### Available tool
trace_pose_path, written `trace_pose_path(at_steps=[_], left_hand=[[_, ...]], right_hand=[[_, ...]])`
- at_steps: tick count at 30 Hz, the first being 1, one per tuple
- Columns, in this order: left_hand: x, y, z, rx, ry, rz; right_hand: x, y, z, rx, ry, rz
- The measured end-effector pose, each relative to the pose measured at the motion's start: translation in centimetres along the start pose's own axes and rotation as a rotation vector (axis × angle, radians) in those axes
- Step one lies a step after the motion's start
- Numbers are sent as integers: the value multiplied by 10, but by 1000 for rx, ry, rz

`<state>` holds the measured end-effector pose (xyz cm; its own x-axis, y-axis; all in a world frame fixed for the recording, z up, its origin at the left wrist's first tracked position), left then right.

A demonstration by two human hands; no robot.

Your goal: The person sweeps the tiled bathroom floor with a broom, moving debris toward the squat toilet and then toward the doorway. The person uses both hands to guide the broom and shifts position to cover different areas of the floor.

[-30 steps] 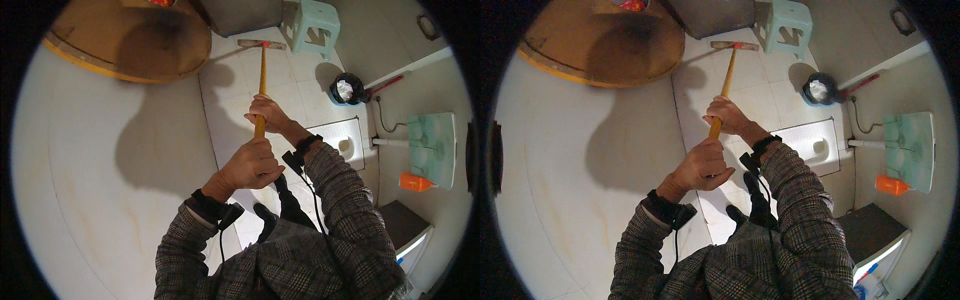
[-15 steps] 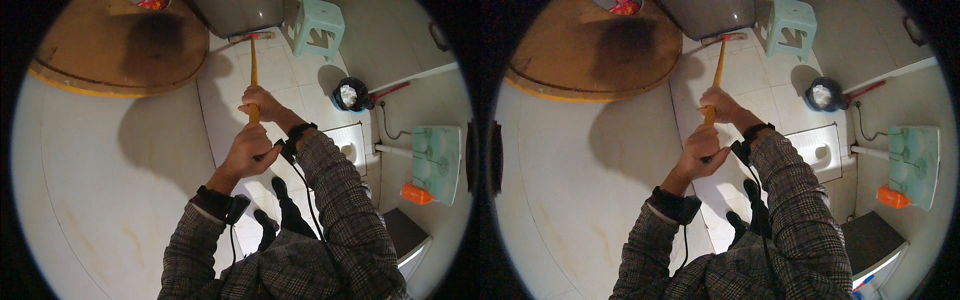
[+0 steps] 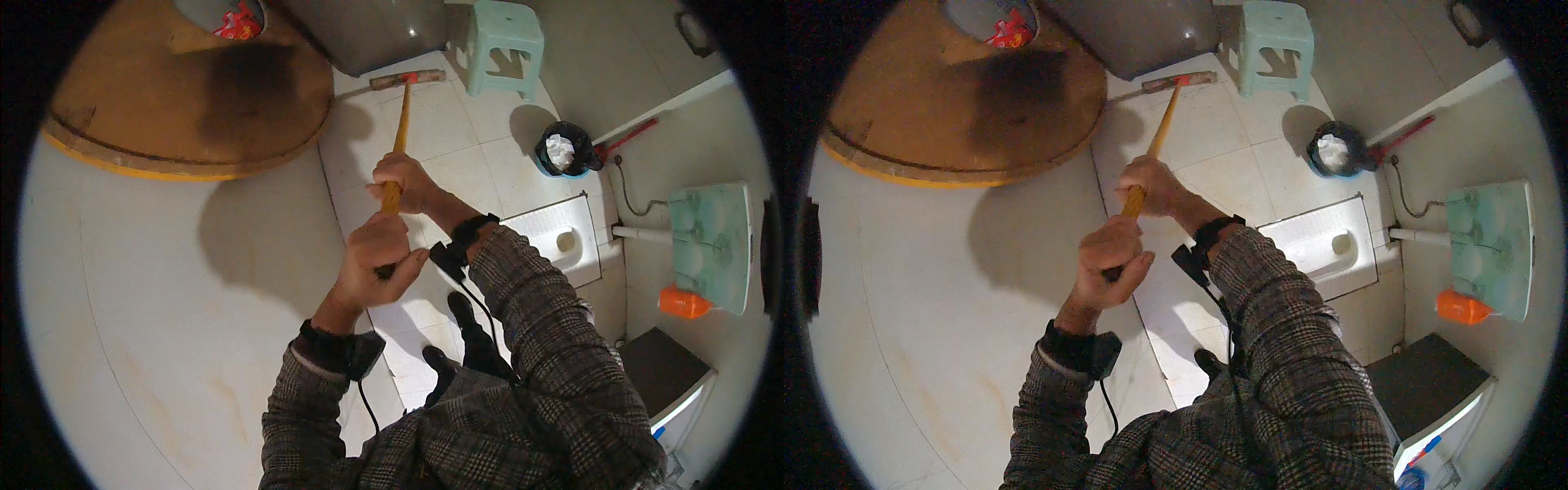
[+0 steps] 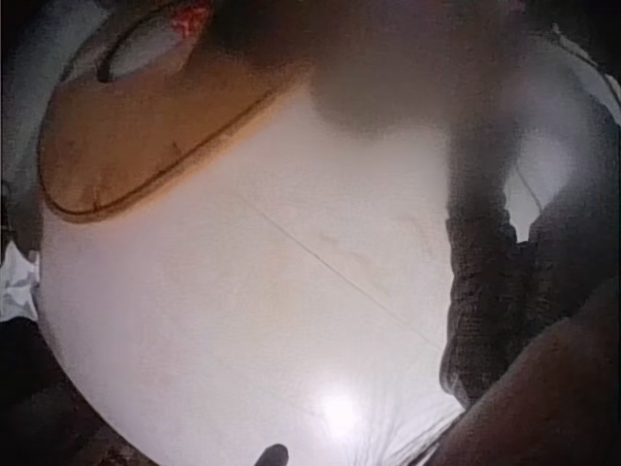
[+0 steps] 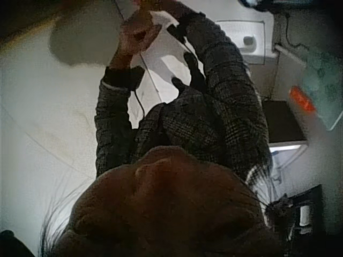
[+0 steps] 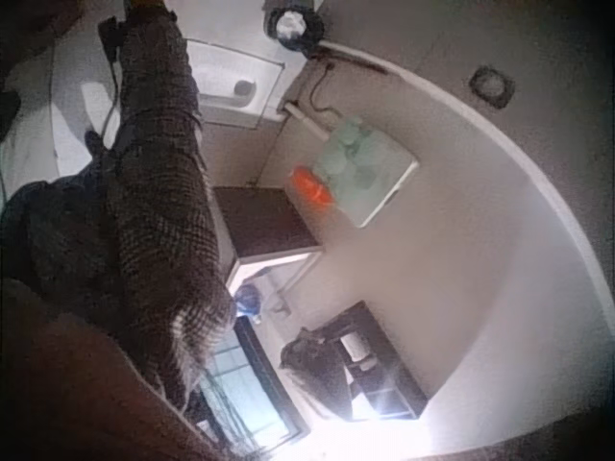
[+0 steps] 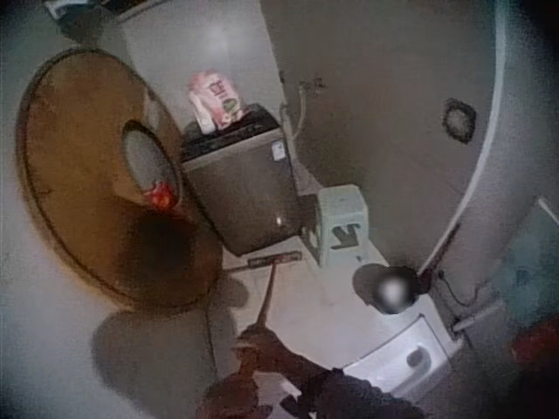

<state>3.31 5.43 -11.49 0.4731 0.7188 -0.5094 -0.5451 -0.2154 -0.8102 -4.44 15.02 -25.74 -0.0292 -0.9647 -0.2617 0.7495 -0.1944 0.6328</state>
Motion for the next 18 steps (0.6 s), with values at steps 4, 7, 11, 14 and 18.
trace_pose_path(at_steps=[4,7,11,14,18], left_hand=[[-14,-53,-26,32,72,-111],[-20,-60,-25,-24,62,-197],[-21,-21,4,-68,-45,-52],[-25,-24,1,-35,22,-40],[-28,-67,-36,73,133,-237]], right_hand=[[12,45,-17,-1,-5,-28],[12,60,-15,-62,-67,-26],[6,21,15,-4,-110,-57],[9,18,16,37,-34,-35],[20,72,-15,-28,-40,-45]])
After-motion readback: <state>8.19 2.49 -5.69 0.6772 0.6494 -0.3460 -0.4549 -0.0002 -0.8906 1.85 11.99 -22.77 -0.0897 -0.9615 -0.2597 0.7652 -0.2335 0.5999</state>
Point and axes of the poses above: each hand's wrist, its own z-axis towards the middle knuckle, its own x-axis out of the palm, y = z × x, the point moved 4 cm from there along z, towards the middle knuckle, and after that the axes turned 9 degrees about -x, right-handed, at the moved point
